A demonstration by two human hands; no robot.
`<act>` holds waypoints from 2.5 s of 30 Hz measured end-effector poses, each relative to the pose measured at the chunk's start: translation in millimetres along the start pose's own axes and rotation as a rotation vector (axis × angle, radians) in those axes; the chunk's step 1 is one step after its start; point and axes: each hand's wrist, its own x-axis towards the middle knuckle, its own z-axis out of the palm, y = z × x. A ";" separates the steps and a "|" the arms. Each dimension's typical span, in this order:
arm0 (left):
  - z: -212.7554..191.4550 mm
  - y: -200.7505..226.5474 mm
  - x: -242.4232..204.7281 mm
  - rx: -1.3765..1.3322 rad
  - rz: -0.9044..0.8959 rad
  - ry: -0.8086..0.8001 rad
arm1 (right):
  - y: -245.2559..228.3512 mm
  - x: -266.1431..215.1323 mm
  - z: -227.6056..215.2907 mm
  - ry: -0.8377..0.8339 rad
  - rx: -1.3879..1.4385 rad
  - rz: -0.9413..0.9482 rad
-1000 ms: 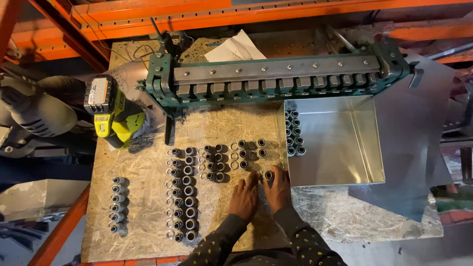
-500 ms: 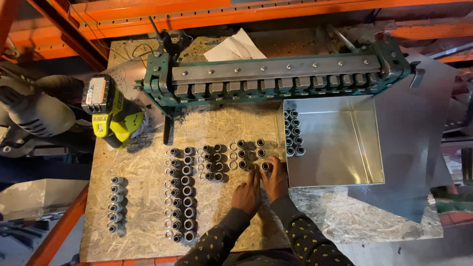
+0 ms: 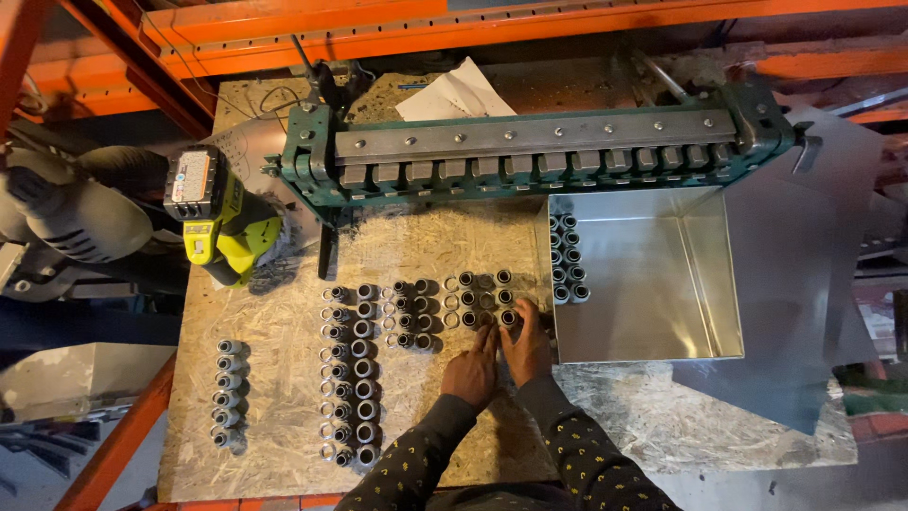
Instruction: The person picks up small cylindrical metal parts from a workbench, fits them together by hand, and places the assembled units into a metal bin. The process is repeated continuously throughout the clip.
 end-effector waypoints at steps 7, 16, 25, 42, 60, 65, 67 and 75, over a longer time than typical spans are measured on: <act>-1.2 -9.9 2.2 -0.117 0.011 -0.013 | 1.0 -0.1 5.8 0.026 -0.034 0.034; -0.8 -13.6 -4.9 -0.194 0.035 0.039 | 3.5 1.7 9.1 0.050 0.001 -0.017; -80.2 9.2 -54.1 -0.557 0.075 0.200 | -82.5 -38.1 -92.6 0.192 0.394 0.046; -109.7 23.2 -115.8 -0.800 0.002 0.181 | 142.0 76.6 -64.5 0.435 0.060 0.113; -177.3 36.2 -142.5 -1.014 0.251 0.361 | -73.7 -121.3 -117.9 -0.524 0.982 0.421; -154.5 23.8 -154.8 -1.046 0.068 0.365 | -66.8 -129.7 -95.9 -0.489 0.856 0.255; -147.2 20.3 -158.7 -1.245 -0.161 0.261 | -74.2 -133.5 -93.6 -0.470 0.906 0.255; -174.8 -7.7 -177.2 -1.060 0.053 0.276 | -83.8 -146.9 -65.6 -0.384 0.881 0.283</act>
